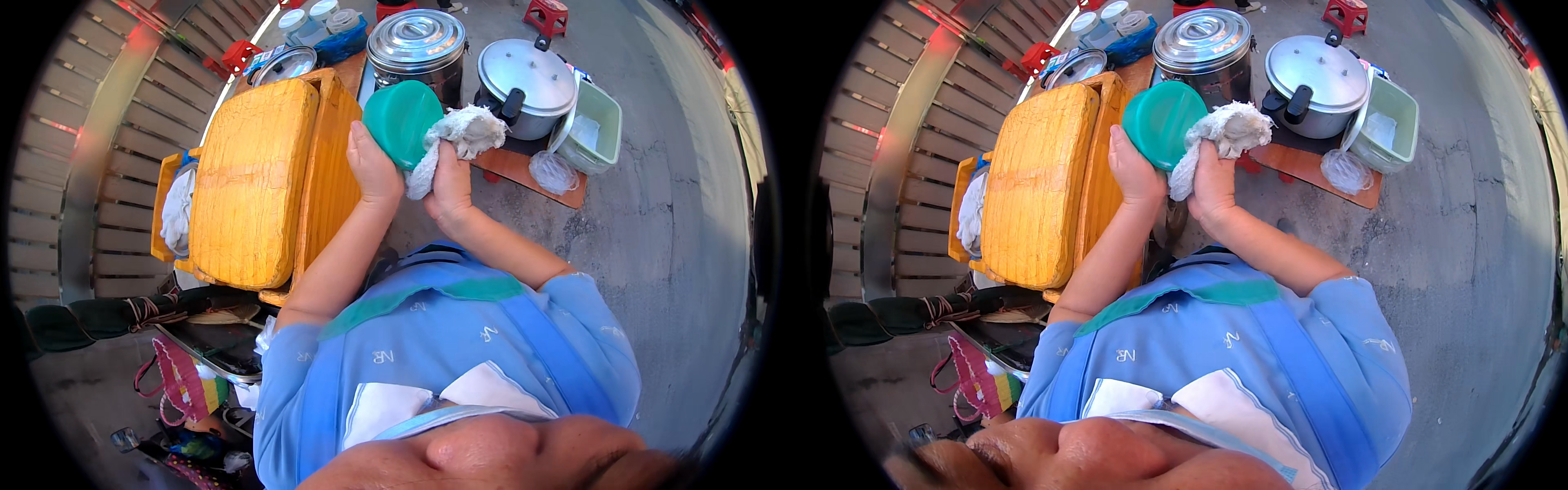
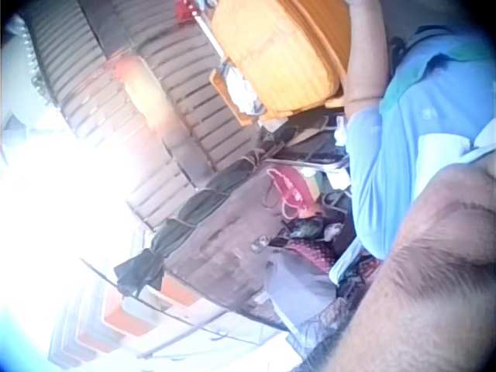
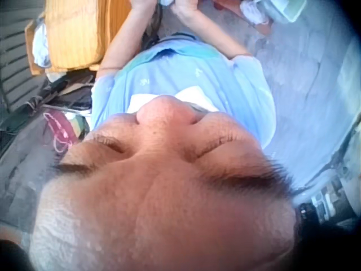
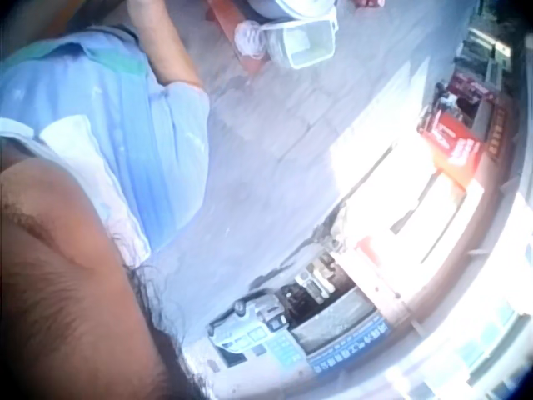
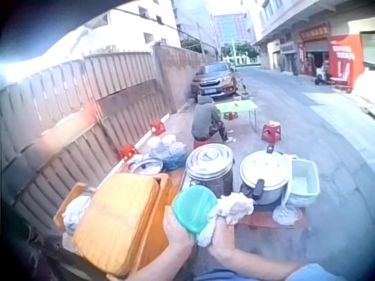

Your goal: The person prepares a meal at a street food stall by scooping food into a styrofoam container and placing it in a plastic bag. They then wipe the wooden table with a cloth, stir a pot of soup, and scoop ingredients from various containers into a bowl.

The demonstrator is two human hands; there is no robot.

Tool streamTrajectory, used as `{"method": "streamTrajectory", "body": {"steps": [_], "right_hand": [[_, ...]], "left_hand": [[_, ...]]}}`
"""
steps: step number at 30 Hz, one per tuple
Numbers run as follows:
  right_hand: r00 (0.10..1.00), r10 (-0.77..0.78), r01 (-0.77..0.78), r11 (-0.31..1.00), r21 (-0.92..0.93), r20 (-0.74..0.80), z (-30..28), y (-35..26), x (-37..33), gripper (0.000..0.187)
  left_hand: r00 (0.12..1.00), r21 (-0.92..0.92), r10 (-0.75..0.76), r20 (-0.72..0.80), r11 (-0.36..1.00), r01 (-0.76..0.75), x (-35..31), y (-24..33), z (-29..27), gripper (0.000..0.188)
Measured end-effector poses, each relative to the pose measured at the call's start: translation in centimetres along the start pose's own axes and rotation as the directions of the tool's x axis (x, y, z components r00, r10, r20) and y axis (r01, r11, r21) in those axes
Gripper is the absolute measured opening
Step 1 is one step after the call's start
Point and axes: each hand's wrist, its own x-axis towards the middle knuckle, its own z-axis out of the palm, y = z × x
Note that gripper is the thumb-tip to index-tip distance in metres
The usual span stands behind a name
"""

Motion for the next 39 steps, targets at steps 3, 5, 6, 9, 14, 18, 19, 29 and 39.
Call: {"method": "streamTrajectory", "body": {"steps": [3,5,6,9,14,18,19,29,39], "right_hand": [[0.978,0.169,-0.174,0.984,-0.038,-0.12,-3.2,0.5,-0.7,0.044],[0.954,0.298,-0.287,0.893,-0.347,-0.023,-8.7,-1.3,1.5,0.045],[0.939,0.341,-0.257,0.785,-0.563,0.046,-12.0,-2.5,2.8,0.045],[0.927,0.371,-0.178,0.292,-0.94,-0.06,-21.5,-5.1,6.8,0.052],[0.975,0.208,0.008,-0.401,-0.916,-0.083,-29.7,-9.8,17.9,0.068],[0.91,0.373,0.218,-0.804,-0.553,-0.183,-25.9,-11.3,23.0,0.07],[0.804,0.559,0.337,-0.71,-0.618,-0.204,-25.6,-10.2,24.7,0.065],[0.237,0.427,0.706,0.542,-0.457,0.873,-0.1,-1.6,13.1,0.049],[0.143,0.463,0.915,0.275,-0.296,0.875,8.9,0.1,20.9,0.041]], "left_hand": [[0.834,0.662,0.192,0.518,0.528,-0.532,-1.0,-3.5,-2.3,0.031],[0.852,0.678,0.158,0.499,0.541,-0.498,-1.2,-6.2,-2.2,0.031],[0.882,0.721,0.119,0.455,0.533,-0.444,-0.5,-7.5,-3.0,0.031],[0.988,0.743,0.04,0.15,0.655,-0.139,2.3,-11.5,-5.3,0.032],[0.986,0.585,-0.069,-0.149,0.798,0.144,3.8,-10.7,-2.1,0.034],[0.917,0.448,-0.211,-0.339,0.821,0.354,2.6,-6.9,0.7,0.034],[0.909,0.429,-0.21,-0.361,0.828,0.362,2.3,-5.9,0.9,0.033],[0.828,0.061,-0.311,-0.467,0.923,0.381,0.3,2.9,-2.8,0.03],[0.955,0.436,-0.159,-0.25,0.862,0.258,-1.3,8.4,-11.3,0.036]]}}
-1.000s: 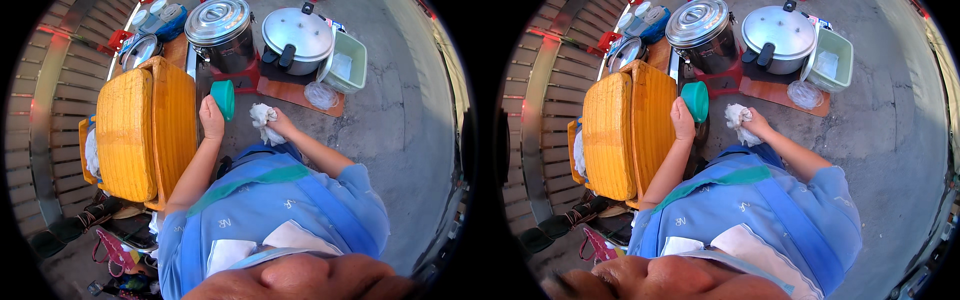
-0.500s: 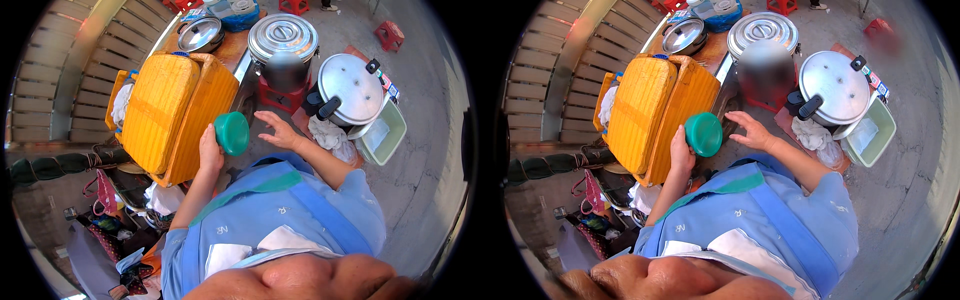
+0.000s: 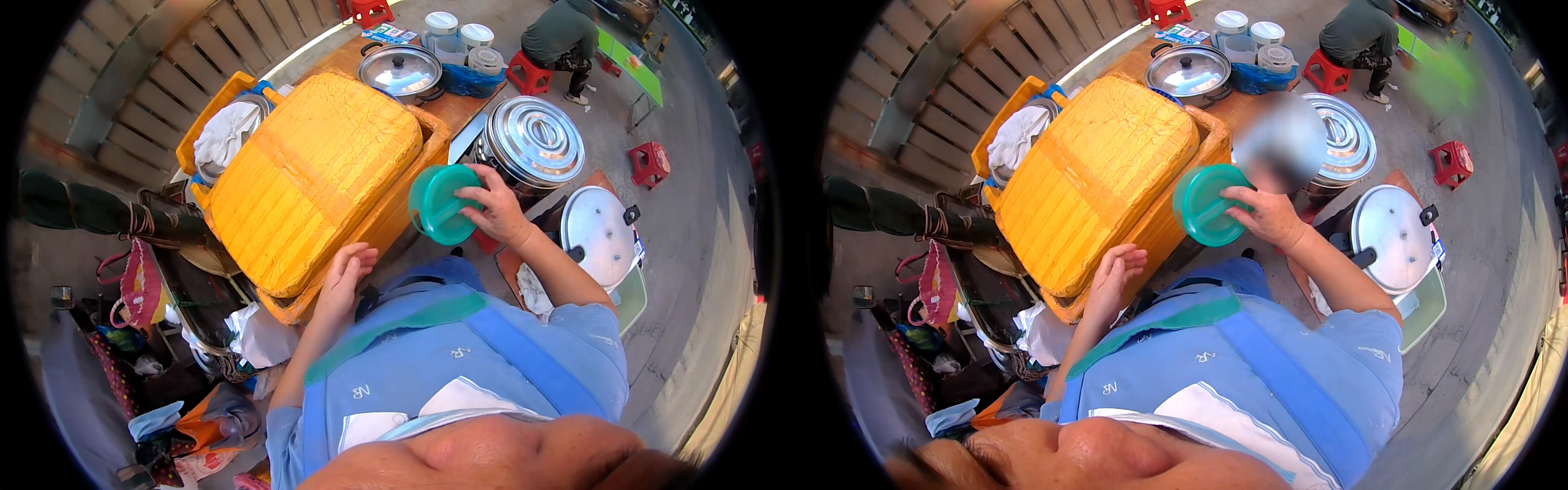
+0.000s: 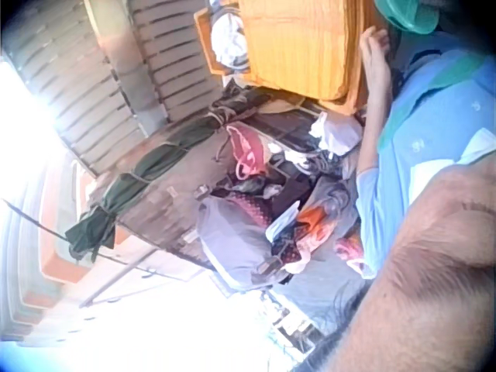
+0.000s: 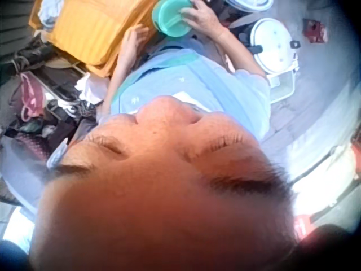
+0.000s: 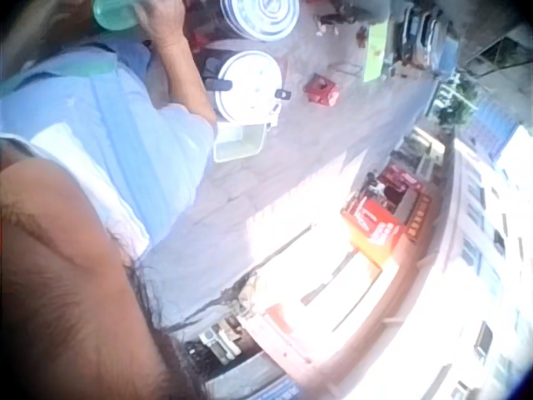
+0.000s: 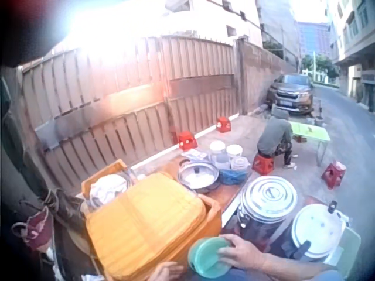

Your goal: The person prepares a meal at a street food stall by scooping food into a styrofoam container and placing it in a plastic bag. They then wipe the wooden table with a cloth, stir a pot of soup, and scoop ingredients from various containers into a bowl.

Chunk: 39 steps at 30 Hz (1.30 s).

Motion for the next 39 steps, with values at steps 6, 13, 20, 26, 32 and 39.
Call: {"method": "streamTrajectory", "body": {"steps": [6,13,20,26,32,39], "right_hand": [[0.967,0.069,-0.202,0.79,-0.578,-0.244,-7.0,19.4,13.7,0.026],[0.881,0.471,-0.264,0.561,-0.784,0.04,-3.4,41.6,31.7,0.03],[0.772,0.635,-0.389,0.523,-0.758,0.042,1.6,54.3,39.8,0.032],[0.805,0.59,-0.351,0.559,-0.751,0.063,4.4,59.1,39.1,0.031],[0.792,0.609,-0.322,0.467,-0.823,0.036,6.5,59.6,37.9,0.043],[0.968,0.241,-0.25,0.942,-0.223,-0.065,8.1,46.9,37.9,0.047]], "left_hand": [[0.909,0.118,-0.306,-0.282,0.929,0.35,-6.2,-8.6,-9.2,0.026],[0.56,0.03,-0.625,-0.545,0.652,0.757,-3.4,-17.2,-6.1,0.029],[0.409,-0.092,-0.679,-0.61,0.573,0.814,2.1,-16.4,-0.7,0.033],[0.329,-0.176,-0.66,-0.675,0.578,0.797,1.7,-14.8,3.1,0.036],[0.108,-0.371,-0.69,-0.715,0.506,0.779,-6.7,-16.2,10.9,0.039],[-0.154,-0.605,-0.816,-0.557,0.271,0.749,-21.2,-22.4,25.9,0.043]]}}
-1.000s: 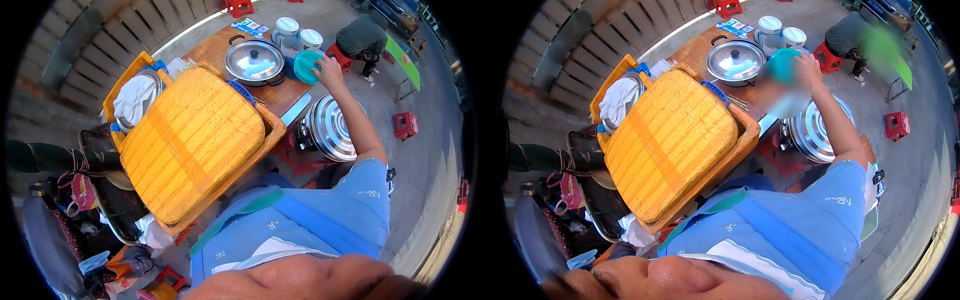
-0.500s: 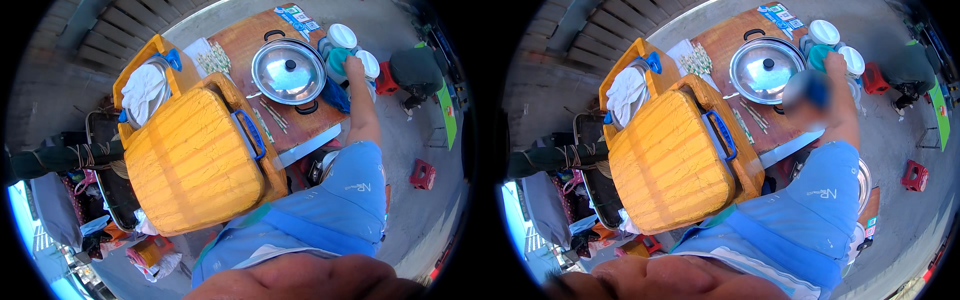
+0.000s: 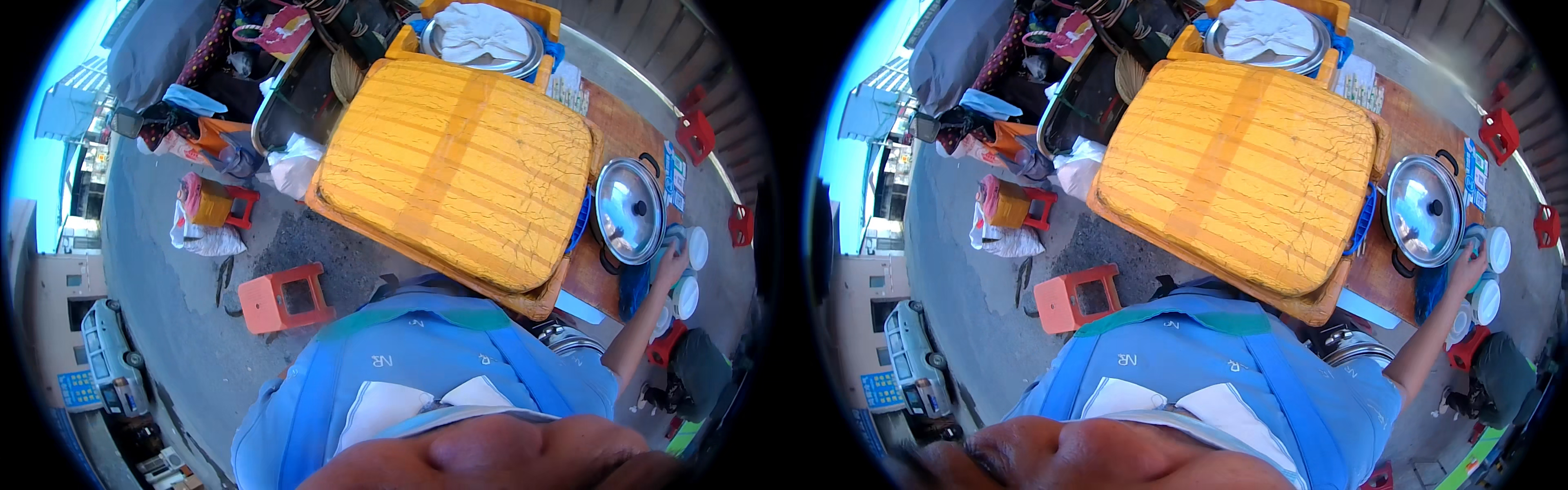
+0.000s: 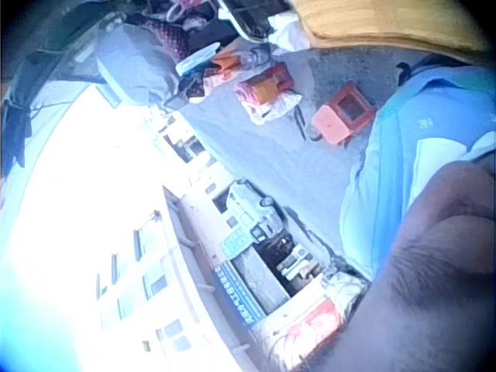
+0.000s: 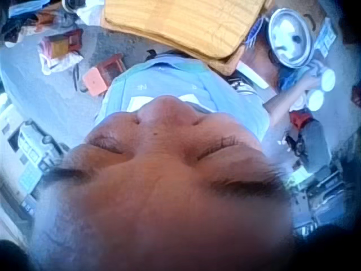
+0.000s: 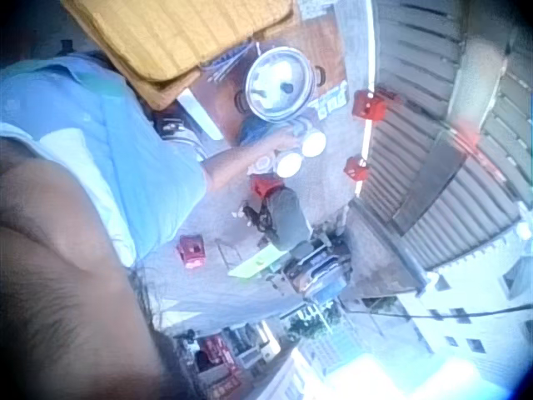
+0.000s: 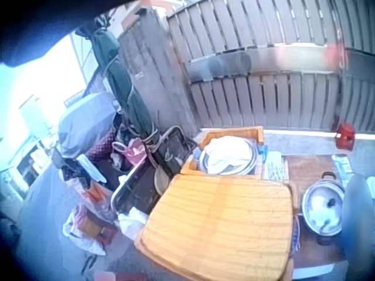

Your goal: The person prepares a meal at a street food stall by scooping food into a styrofoam container and placing it in a plastic bag. They then wipe the wooden table with a cloth, stir a pot of soup, and scoop ingredients from various containers into a bowl.

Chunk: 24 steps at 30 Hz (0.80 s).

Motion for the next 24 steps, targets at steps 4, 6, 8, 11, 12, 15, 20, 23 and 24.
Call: {"method": "streamTrajectory", "body": {"steps": [4,6,8,11,12,15,20,23,24], "right_hand": [[0.95,-0.312,0.276,0.864,0.422,0.019,-2.9,-16.6,-8.5,0.041],[0.914,-0.402,0.248,0.664,0.705,0.057,-4.9,-25.5,-14.6,0.04],[0.811,-0.583,0.324,0.51,0.797,0.043,-6.7,-34.6,-22.5,0.041],[0.602,-0.791,0.292,0.344,0.892,0.108,-5.3,-42.2,-33.5,0.044],[0.493,-0.852,0.316,0.363,0.877,0.175,-4.7,-44.3,-37.1,0.046],[0.273,-0.894,0.368,0.438,0.82,0.355,-5.8,-51.8,-45.5,0.049],[0.282,-0.891,0.269,0.429,0.862,0.355,-4.5,-59.3,-48.4,0.048],[0.376,-0.778,-0.173,0.474,0.863,0.503,-2.6,-64.6,-47.9,0.044],[0.387,-0.771,-0.239,0.446,0.863,0.505,-2.5,-66.6,-48.0,0.043]], "left_hand": [[1.0,-0.15,-0.012,0.002,0.989,0.012,3.7,-7.4,3.3,0.045],[0.999,-0.254,0.038,-0.027,0.966,-0.044,7.0,-7.9,3.8,0.046],[0.997,-0.391,0.06,-0.058,0.917,-0.078,9.9,-9.7,6.1,0.047],[0.993,-0.513,0.084,-0.085,0.851,-0.116,13.1,-11.8,5.6,0.049],[0.993,-0.53,0.086,-0.085,0.84,-0.118,14.2,-12.4,5.0,0.05],[0.995,-0.539,0.085,-0.042,0.837,-0.094,17.1,-14.5,4.1,0.051],[0.993,-0.524,0.111,0.029,0.848,-0.079,21.5,-17.4,3.7,0.054],[0.99,-0.521,0.137,0.037,0.848,-0.098,24.3,-16.7,2.0,0.056],[0.989,-0.523,0.143,0.039,0.847,-0.102,25.0,-16.5,1.8,0.057]]}}
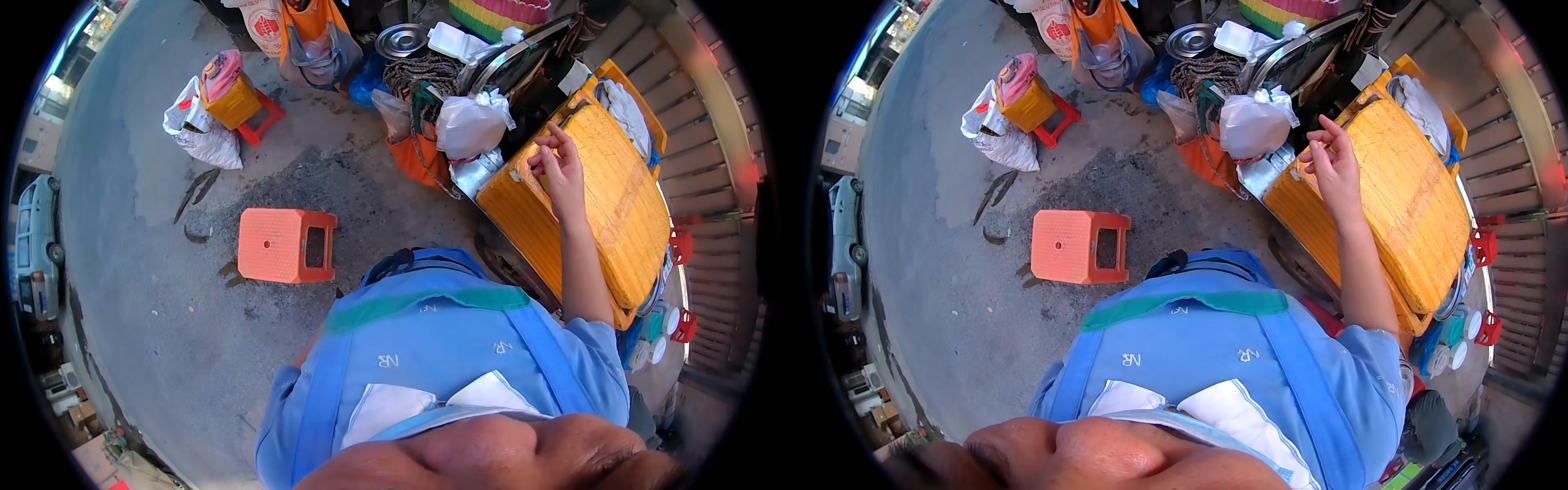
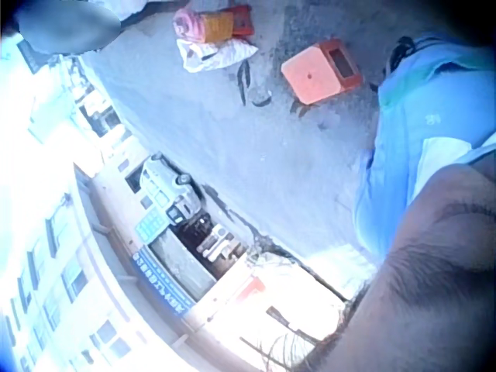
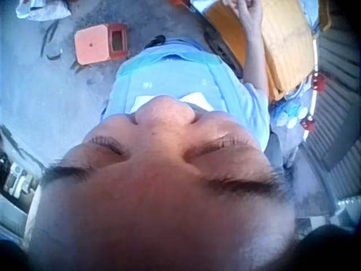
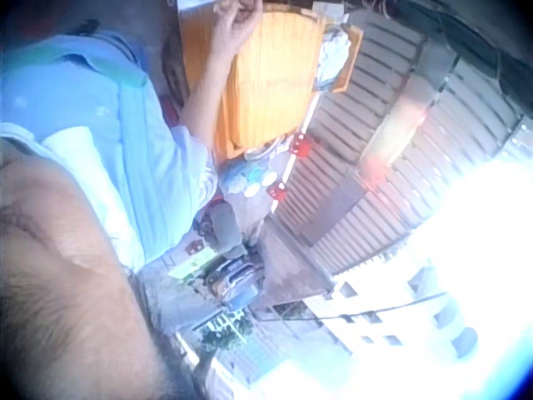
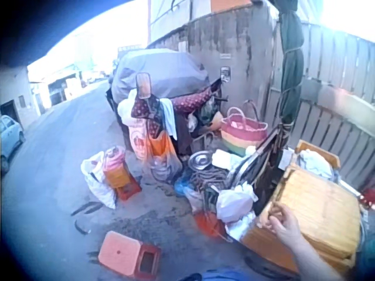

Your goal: The person prepares a meal at a street food stall by scooping food into a styrofoam container and placing it in a plastic bag. They then wipe the wooden table with a cloth, stir a pot of soup, and scoop ingredients from various containers into a bowl.

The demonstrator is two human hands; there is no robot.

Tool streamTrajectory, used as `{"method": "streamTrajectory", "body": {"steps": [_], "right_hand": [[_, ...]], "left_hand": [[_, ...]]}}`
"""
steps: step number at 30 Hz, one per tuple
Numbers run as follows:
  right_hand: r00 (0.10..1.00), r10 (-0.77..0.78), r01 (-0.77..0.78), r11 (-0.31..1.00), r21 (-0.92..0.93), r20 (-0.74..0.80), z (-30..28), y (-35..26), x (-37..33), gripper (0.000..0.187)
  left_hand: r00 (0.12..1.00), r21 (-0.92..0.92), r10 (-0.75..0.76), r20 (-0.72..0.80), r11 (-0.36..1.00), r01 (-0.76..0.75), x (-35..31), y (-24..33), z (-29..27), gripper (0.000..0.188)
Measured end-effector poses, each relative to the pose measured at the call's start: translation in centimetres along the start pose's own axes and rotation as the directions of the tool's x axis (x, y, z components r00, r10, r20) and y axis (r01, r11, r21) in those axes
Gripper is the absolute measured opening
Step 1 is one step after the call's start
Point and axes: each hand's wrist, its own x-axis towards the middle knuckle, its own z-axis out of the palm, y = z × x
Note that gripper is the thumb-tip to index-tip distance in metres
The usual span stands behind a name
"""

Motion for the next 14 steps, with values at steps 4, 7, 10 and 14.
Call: {"method": "streamTrajectory", "body": {"steps": [4,7,10,14], "right_hand": [[0.997,-0.077,0.077,0.991,0.108,-0.004,3.0,-3.4,7.3,0.039],[0.993,-0.119,0.118,0.99,0.081,0.008,2.4,-3.1,11.5,0.037],[0.926,-0.373,0.372,0.928,0.025,0.066,3.6,-6.6,13.6,0.032],[0.466,-0.844,0.849,0.511,0.134,0.266,3.6,-13.1,17.3,0.04]], "left_hand": [[0.998,-0.045,0.059,-0.027,0.997,-0.06,3.1,2.8,-0.2,0.059],[0.99,-0.085,0.128,-0.059,0.987,-0.133,5.2,5.4,-1.8,0.061],[0.982,-0.216,0.129,-0.14,0.964,-0.158,6.9,6.7,-3.9,0.063],[0.987,-0.084,-0.005,-0.158,0.996,-0.008,7.8,10.4,-6.6,0.06]]}}
